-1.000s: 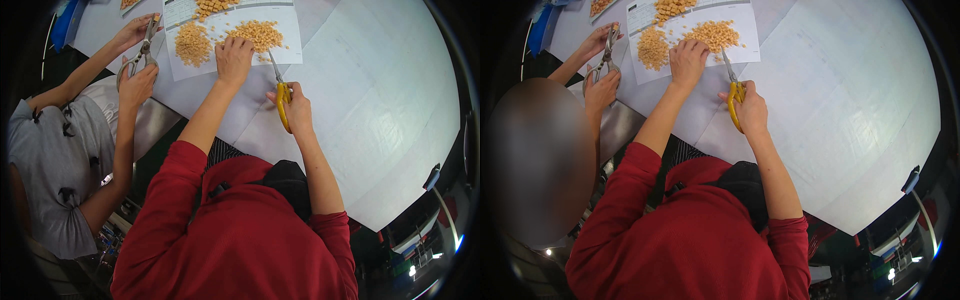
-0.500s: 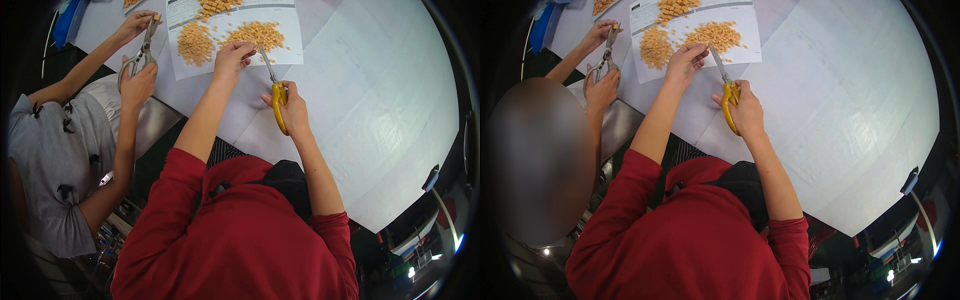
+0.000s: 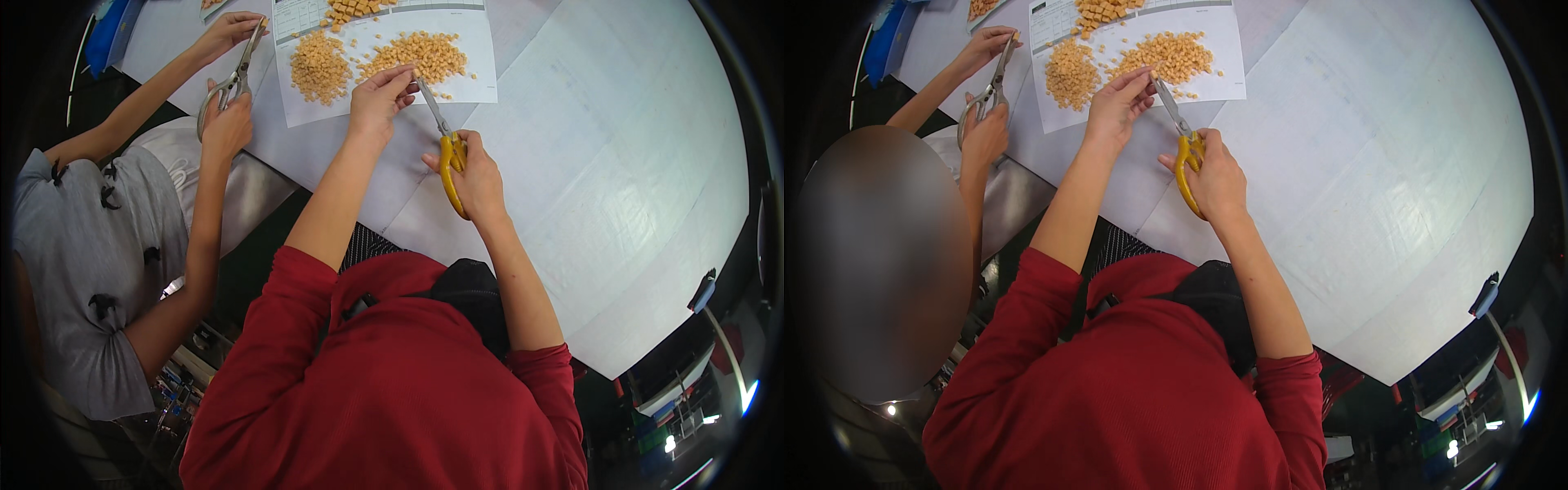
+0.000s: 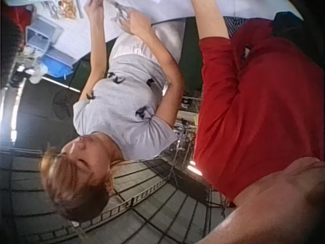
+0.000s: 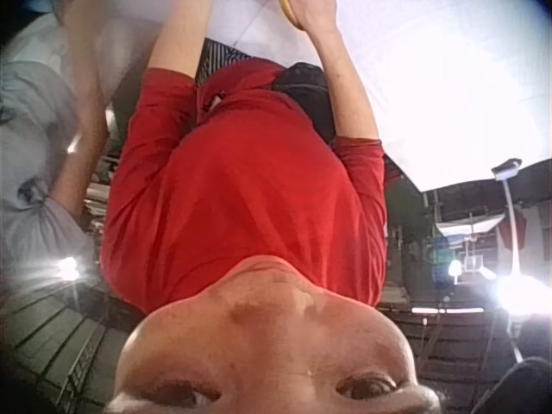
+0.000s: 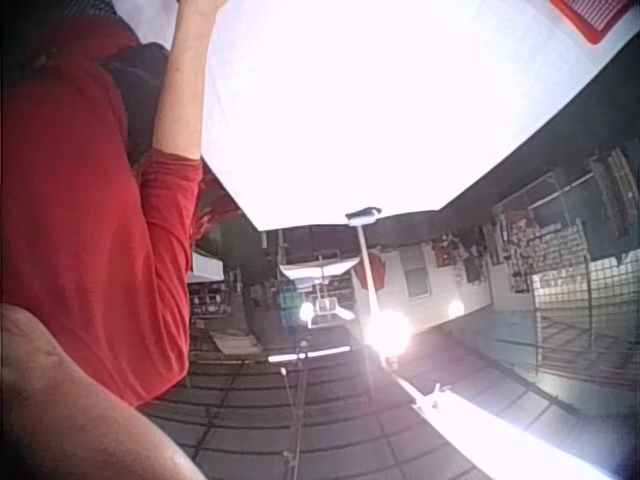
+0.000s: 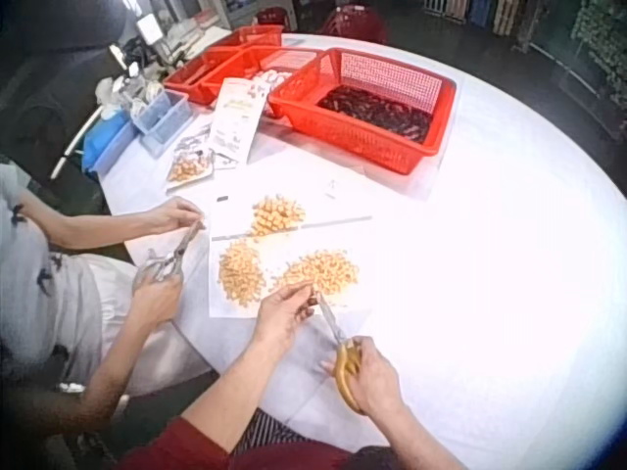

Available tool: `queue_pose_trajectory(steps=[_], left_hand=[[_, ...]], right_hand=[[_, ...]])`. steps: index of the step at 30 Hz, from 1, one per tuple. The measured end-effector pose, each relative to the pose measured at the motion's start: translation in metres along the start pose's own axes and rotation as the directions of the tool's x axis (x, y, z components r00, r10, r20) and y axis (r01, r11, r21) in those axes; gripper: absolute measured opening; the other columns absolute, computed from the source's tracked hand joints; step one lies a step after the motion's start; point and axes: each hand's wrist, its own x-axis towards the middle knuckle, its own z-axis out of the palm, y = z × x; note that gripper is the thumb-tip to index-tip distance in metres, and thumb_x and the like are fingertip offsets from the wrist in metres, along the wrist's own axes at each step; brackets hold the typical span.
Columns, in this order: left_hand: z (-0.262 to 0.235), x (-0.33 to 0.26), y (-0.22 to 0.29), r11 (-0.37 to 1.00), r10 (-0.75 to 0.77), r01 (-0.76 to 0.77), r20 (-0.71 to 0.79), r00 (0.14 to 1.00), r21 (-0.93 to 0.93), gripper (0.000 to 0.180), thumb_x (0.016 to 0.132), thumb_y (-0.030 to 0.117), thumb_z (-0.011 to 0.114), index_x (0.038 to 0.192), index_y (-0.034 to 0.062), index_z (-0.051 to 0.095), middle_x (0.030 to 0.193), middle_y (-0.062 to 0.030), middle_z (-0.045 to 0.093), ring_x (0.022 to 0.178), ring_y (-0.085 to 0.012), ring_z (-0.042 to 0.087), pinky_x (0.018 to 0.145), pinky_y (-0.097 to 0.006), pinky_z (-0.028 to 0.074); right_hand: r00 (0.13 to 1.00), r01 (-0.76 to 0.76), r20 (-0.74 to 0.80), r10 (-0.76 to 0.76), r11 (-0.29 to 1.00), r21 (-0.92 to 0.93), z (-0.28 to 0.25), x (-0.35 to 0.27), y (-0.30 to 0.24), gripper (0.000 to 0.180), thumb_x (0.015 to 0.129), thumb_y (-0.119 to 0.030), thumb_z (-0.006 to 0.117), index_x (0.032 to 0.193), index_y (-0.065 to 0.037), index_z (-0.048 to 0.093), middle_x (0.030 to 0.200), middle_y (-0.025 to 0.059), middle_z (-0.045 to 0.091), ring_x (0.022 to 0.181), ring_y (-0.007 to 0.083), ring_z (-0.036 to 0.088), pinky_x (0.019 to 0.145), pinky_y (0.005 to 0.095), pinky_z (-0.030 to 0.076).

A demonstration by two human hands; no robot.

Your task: The person uses yellow-handled scissors to cut small pieces from a pile of peanuts on a white sheet. Another person in a grey shirt also cuts peanuts with silver scissors. The cut pieces accumulate on the sheet as the task continues.

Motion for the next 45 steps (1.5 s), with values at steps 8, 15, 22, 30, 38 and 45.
queue_pose_trajectory(steps=[8,15,22,30,38,45], left_hand=[[0.004,-0.005,-0.006,0.993,0.107,-0.104,-0.052,0.993,0.056,0.015,0.087,0.008,0.065,0.1,0.0003,0.068,0.091,-0.0068,0.068,0.076,-0.0143,0.066,0.064,-0.024,0.052],[0.013,-0.013,-0.005,0.996,0.085,-0.083,-0.098,0.992,0.031,0.015,0.087,0.006,0.065,0.1,-0.0006,0.068,0.092,-0.0079,0.068,0.078,-0.0159,0.066,0.066,-0.025,0.053],[0.011,-0.012,-0.005,0.997,0.075,-0.072,-0.086,0.994,0.041,0.016,0.086,0.004,0.065,0.102,-0.0012,0.066,0.094,-0.0089,0.067,0.081,-0.0171,0.066,0.071,-0.027,0.054],[0.011,-0.01,-0.011,0.999,-0.039,0.041,-0.105,0.994,0.02,0.02,0.086,0.005,0.066,0.105,0.0002,0.061,0.097,-0.0091,0.066,0.088,-0.0203,0.065,0.077,-0.031,0.055],[0.001,0.001,-0.013,0.998,-0.06,0.059,-0.085,0.995,-0.015,0.02,0.085,0.003,0.066,0.105,0.0007,0.064,0.097,-0.0085,0.066,0.087,-0.0194,0.065,0.078,-0.031,0.055],[-0.005,0.006,-0.009,0.999,0.023,-0.022,-0.017,1.0,0.037,0.019,0.084,0.0,0.064,0.104,-0.0018,0.065,0.092,-0.0091,0.067,0.081,-0.0163,0.066,0.07,-0.026,0.055]], right_hand=[[1.0,0.003,0.002,-0.003,1.0,-0.01,0.0,-0.002,-0.003,0.067,0.077,-0.054,0.07,0.113,-0.002,0.049,0.1,0.0203,0.064,0.089,0.0376,0.064,0.073,0.0441,0.051],[1.0,-0.004,0.013,0.004,1.0,-0.019,-0.003,-0.001,-0.004,0.066,0.077,-0.053,0.07,0.113,-0.002,0.049,0.098,0.0211,0.065,0.088,0.0383,0.064,0.072,0.0445,0.051],[1.0,-0.005,0.02,0.006,1.0,-0.008,-0.004,-0.002,-0.006,0.066,0.077,-0.053,0.07,0.112,-0.001,0.05,0.094,0.022,0.065,0.086,0.0391,0.065,0.071,0.045,0.051],[0.998,-0.049,0.032,0.05,0.999,-0.009,0.003,0.004,0.0,0.066,0.077,-0.054,0.07,0.109,0.0,0.05,0.086,0.0226,0.066,0.08,0.0399,0.065,0.068,0.0457,0.051],[0.995,-0.09,0.051,0.087,0.995,0.049,0.002,0.007,0.003,0.068,0.076,-0.052,0.073,0.112,0.001,0.05,0.086,0.0227,0.066,0.079,0.0363,0.066,0.069,0.0408,0.051],[0.997,-0.036,0.062,0.035,0.999,0.022,0.002,0.006,0.004,0.071,0.077,-0.056,0.07,0.116,0.0,0.05,0.092,0.0242,0.066,0.088,0.0385,0.066,0.077,0.0413,0.051]])
